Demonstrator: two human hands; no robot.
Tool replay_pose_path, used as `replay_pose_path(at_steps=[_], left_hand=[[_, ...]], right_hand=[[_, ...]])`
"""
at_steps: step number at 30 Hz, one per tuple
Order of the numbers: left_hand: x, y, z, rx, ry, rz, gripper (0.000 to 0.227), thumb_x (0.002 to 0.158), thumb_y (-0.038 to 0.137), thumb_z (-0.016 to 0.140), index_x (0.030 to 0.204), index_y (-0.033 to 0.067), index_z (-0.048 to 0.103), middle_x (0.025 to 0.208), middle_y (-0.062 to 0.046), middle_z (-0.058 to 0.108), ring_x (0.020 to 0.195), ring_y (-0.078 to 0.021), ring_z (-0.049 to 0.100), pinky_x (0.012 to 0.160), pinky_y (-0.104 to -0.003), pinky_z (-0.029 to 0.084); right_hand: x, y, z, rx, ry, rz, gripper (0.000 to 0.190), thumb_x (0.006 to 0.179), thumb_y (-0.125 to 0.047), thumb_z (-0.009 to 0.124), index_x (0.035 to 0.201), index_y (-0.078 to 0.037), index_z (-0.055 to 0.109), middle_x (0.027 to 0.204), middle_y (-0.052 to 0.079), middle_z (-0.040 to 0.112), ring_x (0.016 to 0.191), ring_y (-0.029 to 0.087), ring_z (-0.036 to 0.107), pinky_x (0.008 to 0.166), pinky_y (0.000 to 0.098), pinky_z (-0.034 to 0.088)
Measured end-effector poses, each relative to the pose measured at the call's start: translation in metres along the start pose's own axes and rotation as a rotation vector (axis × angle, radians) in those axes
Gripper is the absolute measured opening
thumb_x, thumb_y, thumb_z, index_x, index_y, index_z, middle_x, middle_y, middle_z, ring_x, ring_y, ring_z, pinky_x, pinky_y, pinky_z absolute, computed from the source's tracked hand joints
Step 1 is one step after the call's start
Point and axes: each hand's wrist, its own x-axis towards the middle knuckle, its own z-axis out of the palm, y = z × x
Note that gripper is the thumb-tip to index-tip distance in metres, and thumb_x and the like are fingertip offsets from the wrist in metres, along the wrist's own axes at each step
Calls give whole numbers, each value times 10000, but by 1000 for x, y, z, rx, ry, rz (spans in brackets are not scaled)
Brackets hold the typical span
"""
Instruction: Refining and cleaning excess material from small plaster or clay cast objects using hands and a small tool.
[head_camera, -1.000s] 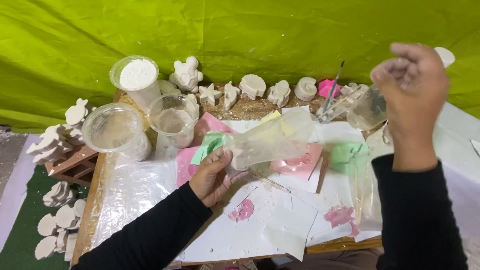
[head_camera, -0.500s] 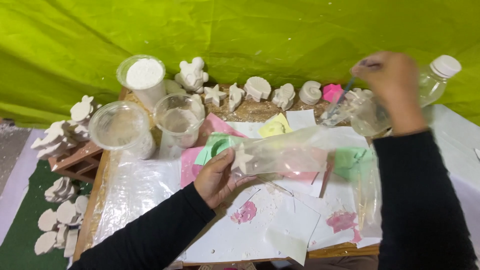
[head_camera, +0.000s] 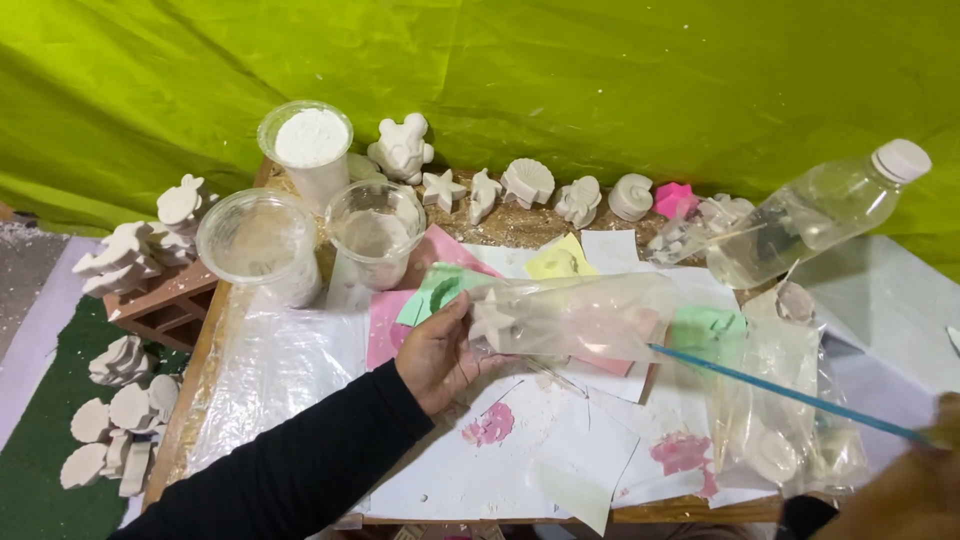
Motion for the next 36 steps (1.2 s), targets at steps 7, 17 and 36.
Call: replay_pose_path(at_steps=[7, 17, 36], left_hand=[[-9, -2, -1, 138, -181, 76, 338, 1030, 212, 569, 1304, 14, 575, 1218, -204, 691, 1084, -309, 698, 888, -501, 628], [-13, -4, -2, 63, -216, 10, 438, 1030, 187, 586, 1439, 39, 532, 1236, -215, 704, 1059, -361, 724, 866, -488, 633], [-8, 12, 10, -87, -134, 94, 460, 1012, 287, 548, 1389, 23, 534, 1407, -230, 601, 1291, -369, 592, 1012, -563, 526]], right_hand=[[159, -286, 178, 88, 46, 330, 157, 935, 96, 780, 1005, 191, 675, 926, 283, 656, 868, 363, 609, 884, 456, 495], [162, -294, 211, 301, -31, 247, 241, 850, -18, 806, 1040, 72, 689, 938, 201, 713, 798, 242, 637, 854, 342, 473], [253, -183, 186, 98, -87, 287, 125, 1022, 93, 645, 1115, 35, 706, 1040, 130, 633, 1005, 242, 561, 942, 354, 461]])
